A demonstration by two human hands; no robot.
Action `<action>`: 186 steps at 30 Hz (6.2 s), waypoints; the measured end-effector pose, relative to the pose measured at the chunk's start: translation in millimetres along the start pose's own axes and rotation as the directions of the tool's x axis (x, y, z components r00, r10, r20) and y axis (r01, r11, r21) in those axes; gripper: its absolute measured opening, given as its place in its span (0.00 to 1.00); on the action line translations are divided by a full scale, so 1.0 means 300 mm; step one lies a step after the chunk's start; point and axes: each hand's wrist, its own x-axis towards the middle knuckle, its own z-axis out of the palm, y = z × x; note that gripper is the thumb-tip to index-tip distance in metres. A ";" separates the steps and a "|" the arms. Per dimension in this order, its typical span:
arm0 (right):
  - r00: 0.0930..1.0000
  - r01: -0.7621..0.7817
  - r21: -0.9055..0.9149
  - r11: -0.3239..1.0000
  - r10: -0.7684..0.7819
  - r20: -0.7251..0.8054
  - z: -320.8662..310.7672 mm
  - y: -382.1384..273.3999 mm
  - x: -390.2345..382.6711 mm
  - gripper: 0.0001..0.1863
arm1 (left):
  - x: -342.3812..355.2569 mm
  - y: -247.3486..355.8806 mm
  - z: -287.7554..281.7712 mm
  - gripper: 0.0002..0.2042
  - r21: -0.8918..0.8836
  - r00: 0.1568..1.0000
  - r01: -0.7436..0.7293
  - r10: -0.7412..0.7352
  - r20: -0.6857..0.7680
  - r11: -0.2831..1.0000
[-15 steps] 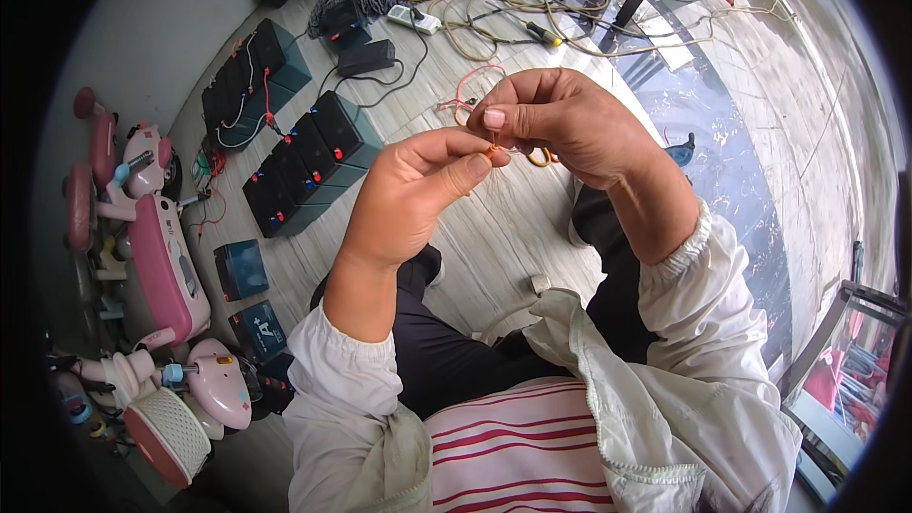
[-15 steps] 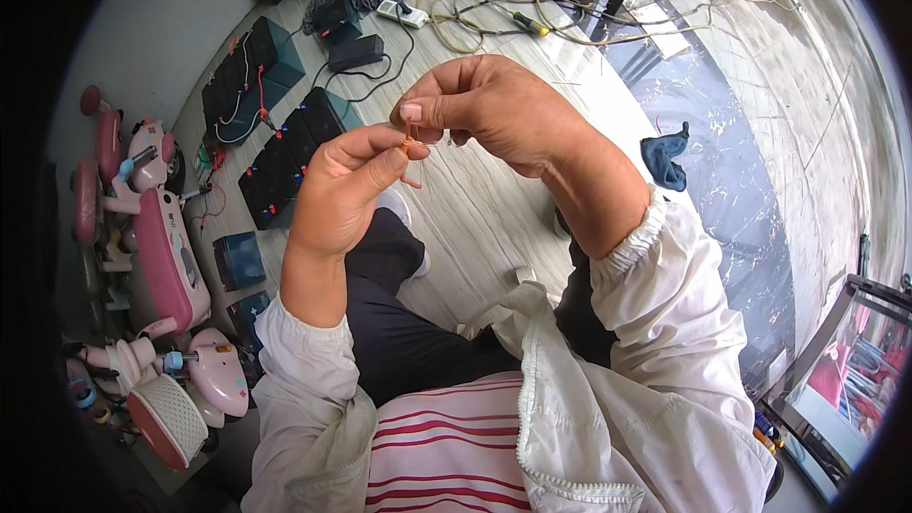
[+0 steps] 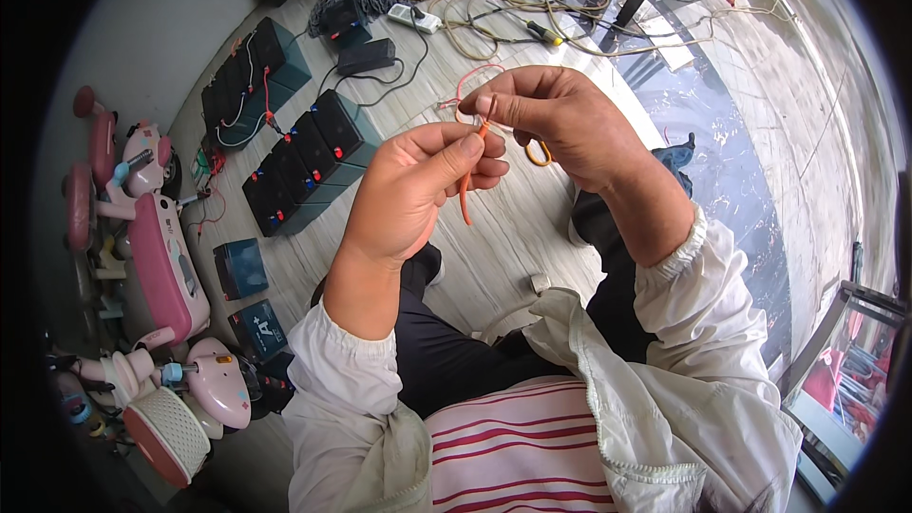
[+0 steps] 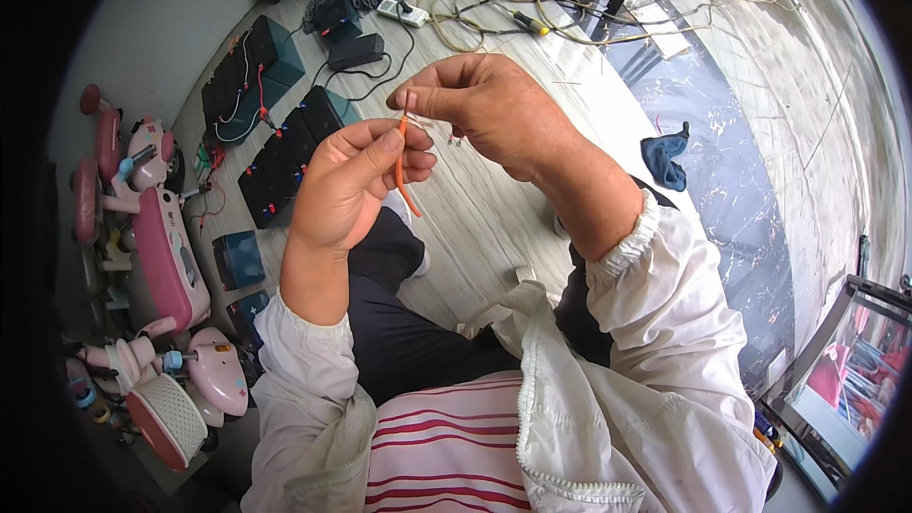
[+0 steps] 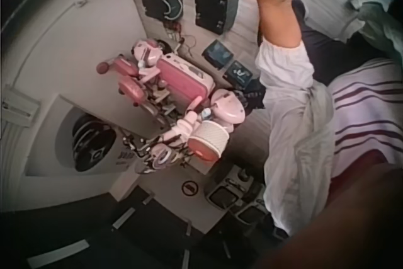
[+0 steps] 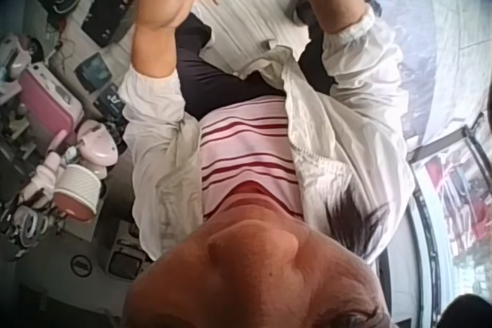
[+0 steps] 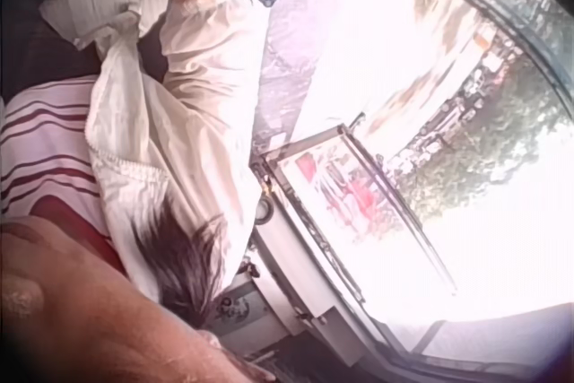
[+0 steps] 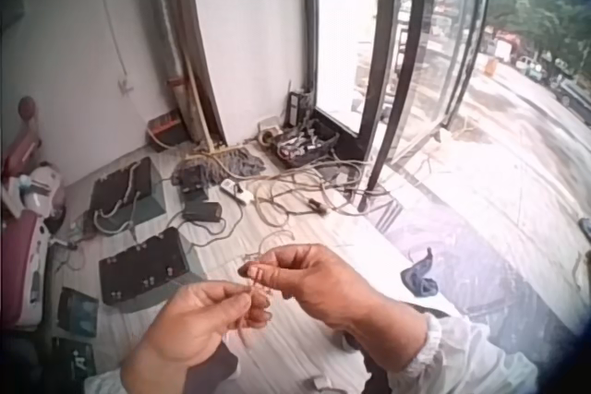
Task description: The person sits on the floor and repairs a red wire by stripping the insulation, twisting the exposed strands, and connecting it to a terminal. They use scissors to cut the wire and a screwdriver to tighten the connection.
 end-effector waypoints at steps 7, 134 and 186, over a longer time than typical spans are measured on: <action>0.981 0.143 -0.036 0.989 -0.147 -0.125 0.031 -0.025 -0.026 0.14 | 0.021 -0.020 0.015 0.11 0.157 0.950 -0.156 0.192 -0.247 0.975; 0.951 -0.247 0.202 0.948 0.198 0.236 0.012 0.007 0.016 0.13 | -0.028 0.019 -0.044 0.11 0.138 0.993 0.015 -0.031 0.114 0.990; 0.999 0.002 -0.102 0.995 -0.006 -0.033 0.003 -0.014 0.017 0.11 | -0.005 0.013 -0.021 0.12 0.092 0.992 -0.066 0.075 -0.101 0.994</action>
